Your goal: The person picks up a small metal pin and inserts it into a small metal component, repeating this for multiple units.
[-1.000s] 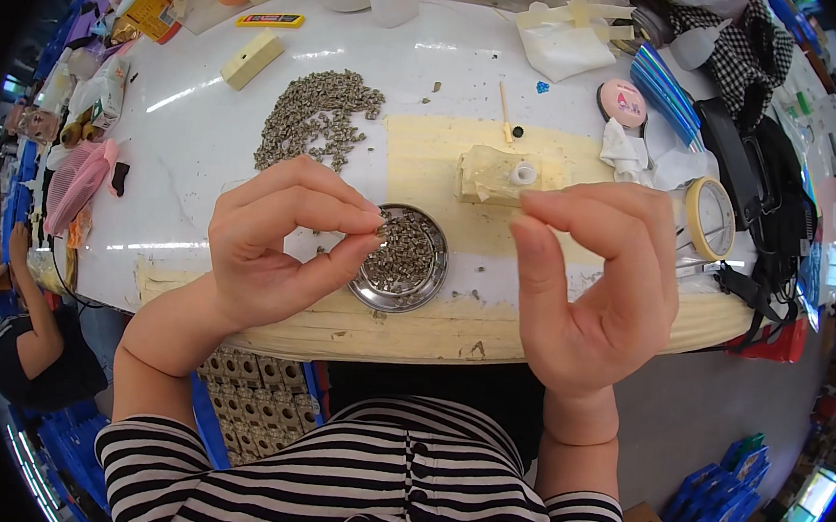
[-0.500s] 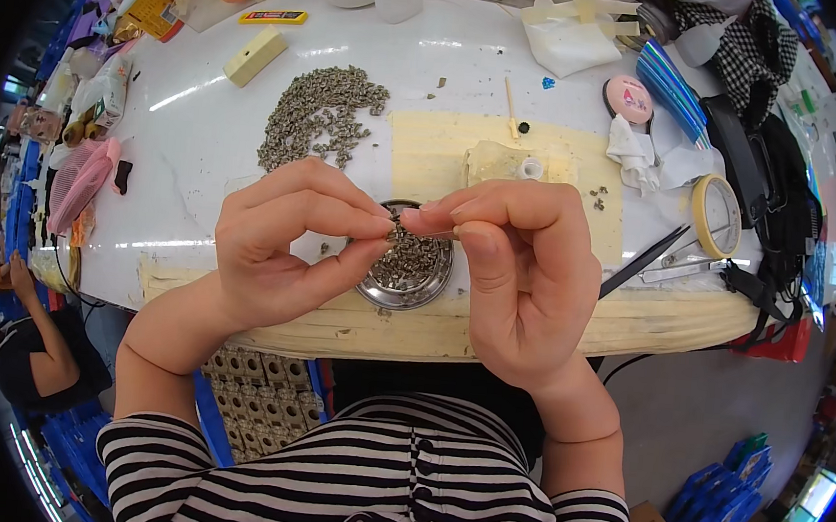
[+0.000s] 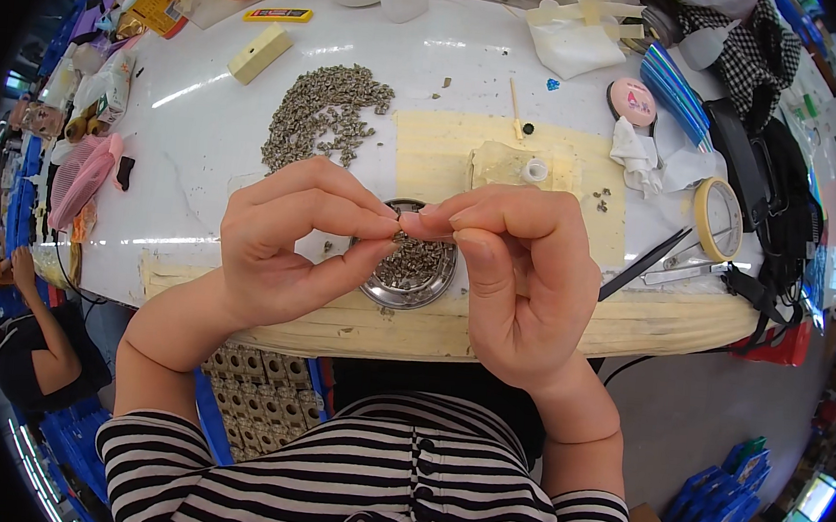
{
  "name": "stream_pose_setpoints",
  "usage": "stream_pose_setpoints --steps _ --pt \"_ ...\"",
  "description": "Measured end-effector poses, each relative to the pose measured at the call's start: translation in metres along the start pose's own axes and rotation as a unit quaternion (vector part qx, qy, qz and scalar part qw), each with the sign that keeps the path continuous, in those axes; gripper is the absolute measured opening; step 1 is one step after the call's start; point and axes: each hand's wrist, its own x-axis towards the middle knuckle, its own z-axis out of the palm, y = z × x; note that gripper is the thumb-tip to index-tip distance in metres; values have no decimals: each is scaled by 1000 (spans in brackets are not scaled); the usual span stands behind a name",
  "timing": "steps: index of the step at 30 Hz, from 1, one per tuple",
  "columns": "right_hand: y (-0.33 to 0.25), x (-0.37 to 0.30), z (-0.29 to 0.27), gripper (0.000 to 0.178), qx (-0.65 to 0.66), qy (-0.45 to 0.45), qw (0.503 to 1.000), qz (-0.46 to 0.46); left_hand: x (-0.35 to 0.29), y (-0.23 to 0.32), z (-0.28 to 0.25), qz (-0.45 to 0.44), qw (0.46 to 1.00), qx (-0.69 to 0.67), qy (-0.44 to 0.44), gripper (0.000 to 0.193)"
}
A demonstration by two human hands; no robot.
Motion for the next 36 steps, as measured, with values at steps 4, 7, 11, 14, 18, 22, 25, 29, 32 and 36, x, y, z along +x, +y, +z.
stream_pose_setpoints --steps 4,7,11,14,18,22,25,29,32,36 --pt "4 -3 -3 14 64 -8 998 -4 0 -1 0 1 1000 -2 1 21" --pt "4 -2 -4 14 51 -12 999 -8 0 -1 0 0 1000 -2 -1 21" --pt "4 -3 -5 14 37 -13 999 -11 0 -1 0 0 1000 -5 -1 21" --pt "4 -3 -4 14 43 -9 999 -9 0 -1 0 0 1000 -6 -1 21" --pt "4 -2 -4 13 34 -5 999 -24 1 -1 0 -2 1000 -8 -1 21" --pt "7 -4 -5 10 -31 0 998 -64 0 -1 0 -12 1000 -13 -1 21" --pt "9 -3 -4 11 -66 10 993 -97 1 -1 -1 -22 999 -26 -3 21" --pt "9 -4 -5 13 -81 21 992 -96 1 -1 -1 -27 999 -33 -2 20" --pt "8 -4 -5 15 -87 23 992 -94 0 -1 -1 -26 999 -35 -1 20" --pt "8 -5 -6 15 -92 27 991 -90 1 -1 -1 -26 999 -39 -3 20"
